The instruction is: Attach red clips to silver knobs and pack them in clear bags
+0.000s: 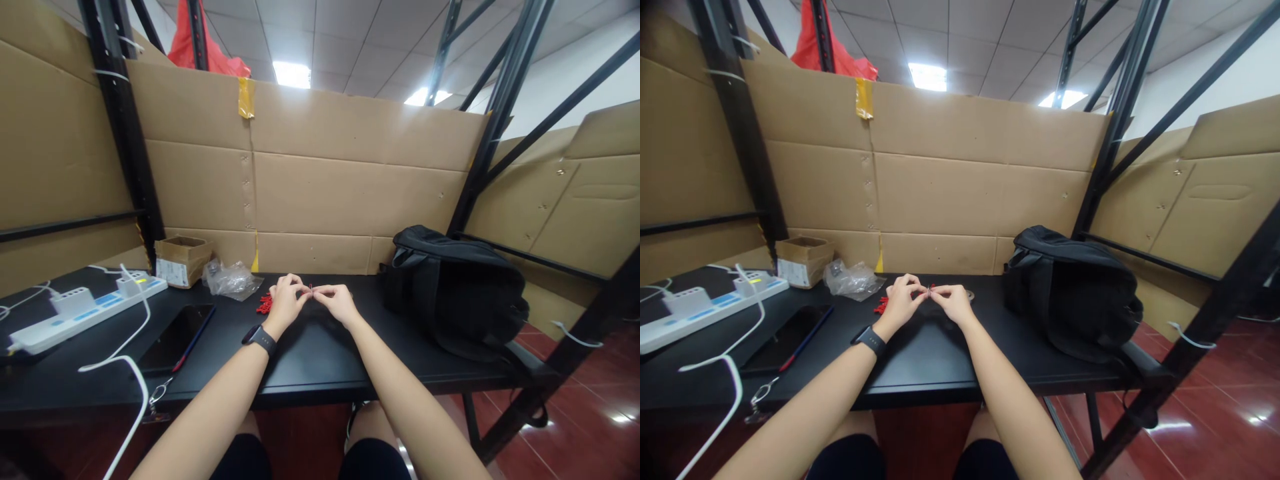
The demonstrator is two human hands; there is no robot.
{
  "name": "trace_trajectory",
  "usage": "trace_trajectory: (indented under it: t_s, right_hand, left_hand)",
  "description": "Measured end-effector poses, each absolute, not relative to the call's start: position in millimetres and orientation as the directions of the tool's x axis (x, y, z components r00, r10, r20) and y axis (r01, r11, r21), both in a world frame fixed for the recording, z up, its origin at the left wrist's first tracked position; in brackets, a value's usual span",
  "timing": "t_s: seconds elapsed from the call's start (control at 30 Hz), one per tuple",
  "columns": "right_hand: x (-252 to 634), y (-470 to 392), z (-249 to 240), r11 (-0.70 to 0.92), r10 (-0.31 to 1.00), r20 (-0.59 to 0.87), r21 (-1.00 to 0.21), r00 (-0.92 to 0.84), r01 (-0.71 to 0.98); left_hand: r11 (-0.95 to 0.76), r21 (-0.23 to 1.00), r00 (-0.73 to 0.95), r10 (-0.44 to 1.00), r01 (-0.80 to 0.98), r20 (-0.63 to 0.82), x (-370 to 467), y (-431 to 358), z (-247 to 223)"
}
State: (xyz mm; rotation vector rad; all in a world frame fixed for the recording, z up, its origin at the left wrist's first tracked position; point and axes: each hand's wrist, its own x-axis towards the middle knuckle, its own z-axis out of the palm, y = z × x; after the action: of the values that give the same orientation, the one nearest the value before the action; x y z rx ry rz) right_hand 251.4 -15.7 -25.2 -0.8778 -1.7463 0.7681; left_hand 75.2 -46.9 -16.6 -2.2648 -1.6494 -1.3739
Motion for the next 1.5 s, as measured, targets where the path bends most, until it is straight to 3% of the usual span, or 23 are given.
trace_trajectory:
  t_s: [0.3, 0.5, 0.7, 0.87, 1.17, 1.5]
  right_hand:
    - [252, -10, -30, 0.624, 0.781, 0.554, -0.677, -0.287, 0.389]
    - [252, -8, -31, 0.609, 0.793, 0.539, -0.685, -0.284, 0.401]
    - [253, -11, -29, 0.593, 0.805, 0.521, -0.69, -0.284, 0.414]
    - [253, -15, -26, 0.569, 0.822, 0.485, -0.69, -0.298, 0.448]
    - [251, -18, -24, 0.573, 0.819, 0.468, -0.698, -0.332, 0.43]
    - [253, -15, -25, 0.548, 0.836, 0.456, -0.721, -0.304, 0.425]
  left_hand:
    - [-0.515, 0.345, 0.168, 0.712, 0.785, 0.682, 76, -47, -18]
    - [-0.506, 0.336, 0.174, 0.719, 0.794, 0.672, 75, -46, -18]
    - [-0.518, 0.414, 0.147, 0.739, 0.749, 0.657, 68, -52, -9]
    - [-0.58, 0.312, 0.323, 0.738, 0.753, 0.593, 60, -56, -5]
    - [-0.555, 0.209, 0.358, 0.735, 0.805, 0.576, 66, -62, -5]
    - [-0.533, 0.244, 0.337, 0.764, 0.81, 0.55, 68, -55, -11]
